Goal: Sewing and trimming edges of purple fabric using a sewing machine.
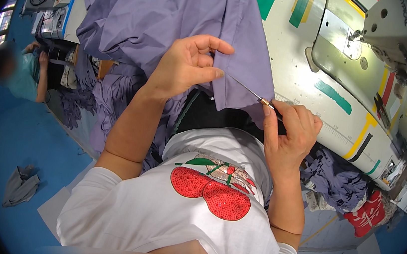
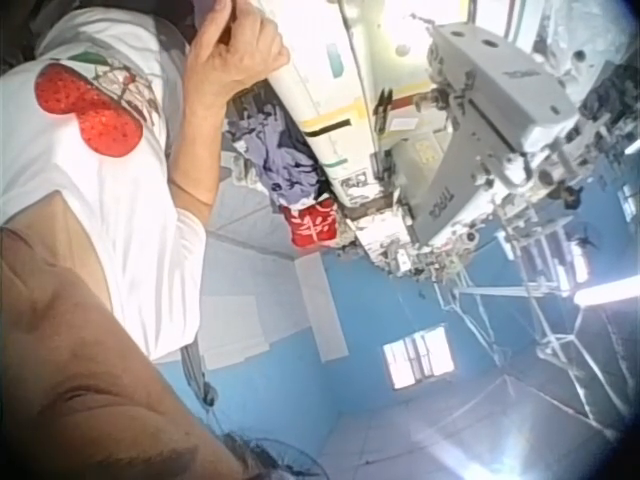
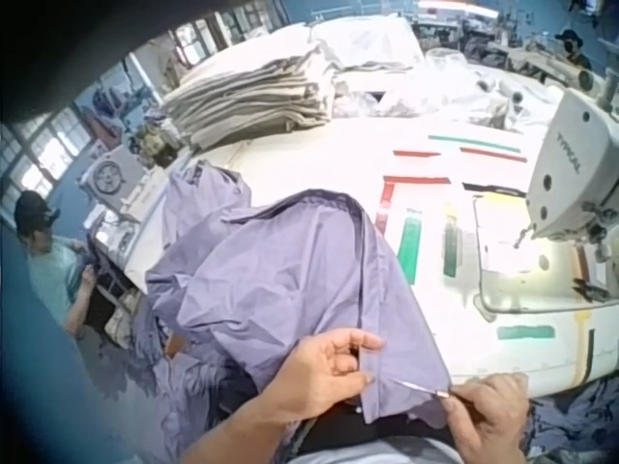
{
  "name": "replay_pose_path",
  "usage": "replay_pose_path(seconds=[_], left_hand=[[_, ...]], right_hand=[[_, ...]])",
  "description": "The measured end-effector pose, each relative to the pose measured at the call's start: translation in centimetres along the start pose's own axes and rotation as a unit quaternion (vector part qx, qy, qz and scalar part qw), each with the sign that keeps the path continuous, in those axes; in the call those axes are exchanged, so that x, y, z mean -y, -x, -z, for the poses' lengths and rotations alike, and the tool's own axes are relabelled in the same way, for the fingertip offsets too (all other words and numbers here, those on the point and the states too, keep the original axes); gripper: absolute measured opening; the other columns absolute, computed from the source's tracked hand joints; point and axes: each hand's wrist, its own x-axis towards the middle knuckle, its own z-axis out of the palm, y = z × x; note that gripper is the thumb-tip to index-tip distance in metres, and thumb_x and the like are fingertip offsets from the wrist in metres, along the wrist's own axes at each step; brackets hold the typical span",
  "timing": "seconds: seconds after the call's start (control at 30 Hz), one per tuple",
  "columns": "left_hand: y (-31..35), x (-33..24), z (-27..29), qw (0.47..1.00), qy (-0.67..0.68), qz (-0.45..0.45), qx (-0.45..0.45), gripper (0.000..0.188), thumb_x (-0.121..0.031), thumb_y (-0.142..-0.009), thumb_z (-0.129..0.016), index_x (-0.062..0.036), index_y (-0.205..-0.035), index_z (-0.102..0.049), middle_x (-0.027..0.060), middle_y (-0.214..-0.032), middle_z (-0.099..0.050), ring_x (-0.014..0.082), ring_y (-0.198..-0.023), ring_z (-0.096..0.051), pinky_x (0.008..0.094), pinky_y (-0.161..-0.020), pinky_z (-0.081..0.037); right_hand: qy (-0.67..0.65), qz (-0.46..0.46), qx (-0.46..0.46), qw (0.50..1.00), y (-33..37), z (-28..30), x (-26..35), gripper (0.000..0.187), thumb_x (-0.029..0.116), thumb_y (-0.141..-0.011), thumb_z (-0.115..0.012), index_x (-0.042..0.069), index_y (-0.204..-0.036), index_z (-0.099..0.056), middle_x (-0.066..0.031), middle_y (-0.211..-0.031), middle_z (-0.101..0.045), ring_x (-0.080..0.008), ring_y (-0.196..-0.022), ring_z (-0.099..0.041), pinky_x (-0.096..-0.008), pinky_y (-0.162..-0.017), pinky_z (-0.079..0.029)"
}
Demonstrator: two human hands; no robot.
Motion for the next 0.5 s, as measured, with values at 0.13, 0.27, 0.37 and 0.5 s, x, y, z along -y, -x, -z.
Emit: replay_pose_path(seconds=[0.13,0.27,0.37,0.5], left_hand=[[-0.1,0.1,0.1,0.998,0.061,0.015,0.009,0.040,0.010,-0.081,-0.062,0.0080,-0.120,-0.054,0.0116,-0.099,-0.068,0.0090,-0.083,-0.065,0.0210,-0.076,-0.052],[0.0,-0.2,0.4,0.998,0.054,0.035,0.014,0.039,0.009,-0.081,-0.062,0.0072,-0.120,-0.054,0.0133,-0.103,-0.068,0.0112,-0.087,-0.067,0.0226,-0.080,-0.053],[0.0,-0.4,0.5,0.997,0.069,0.031,0.018,0.039,0.009,-0.081,-0.062,0.0068,-0.119,-0.055,0.0108,-0.098,-0.068,0.0094,-0.083,-0.066,0.0210,-0.077,-0.053],[0.1,-0.9,0.5,0.996,0.082,0.024,0.020,0.038,0.007,-0.081,-0.065,0.0069,-0.118,-0.055,0.0048,-0.087,-0.065,0.0062,-0.073,-0.062,0.0190,-0.070,-0.051]], right_hand=[[-0.008,0.002,0.005,1.000,-0.1,-0.1,-0.1,0.011,0.015,-0.078,-0.076,0.008,-0.084,-0.069,-0.0027,-0.074,-0.060,-0.0189,-0.068,-0.053,-0.0328,-0.072,-0.032],[-0.043,0.005,-0.006,0.999,-0.4,-0.4,-0.2,0.012,0.015,-0.078,-0.076,0.008,-0.080,-0.067,-0.0024,-0.072,-0.061,-0.0191,-0.066,-0.054,-0.0326,-0.073,-0.032],[-0.064,0.001,-0.003,0.998,-0.5,-0.5,-0.2,0.011,0.014,-0.079,-0.075,0.006,-0.081,-0.067,-0.0027,-0.072,-0.061,-0.0184,-0.067,-0.052,-0.0315,-0.074,-0.033],[-0.084,-0.004,-0.009,0.996,-0.8,-0.9,-0.3,0.013,0.017,-0.079,-0.075,0.008,-0.077,-0.066,-0.0015,-0.070,-0.062,-0.0180,-0.063,-0.054,-0.0323,-0.072,-0.031]])
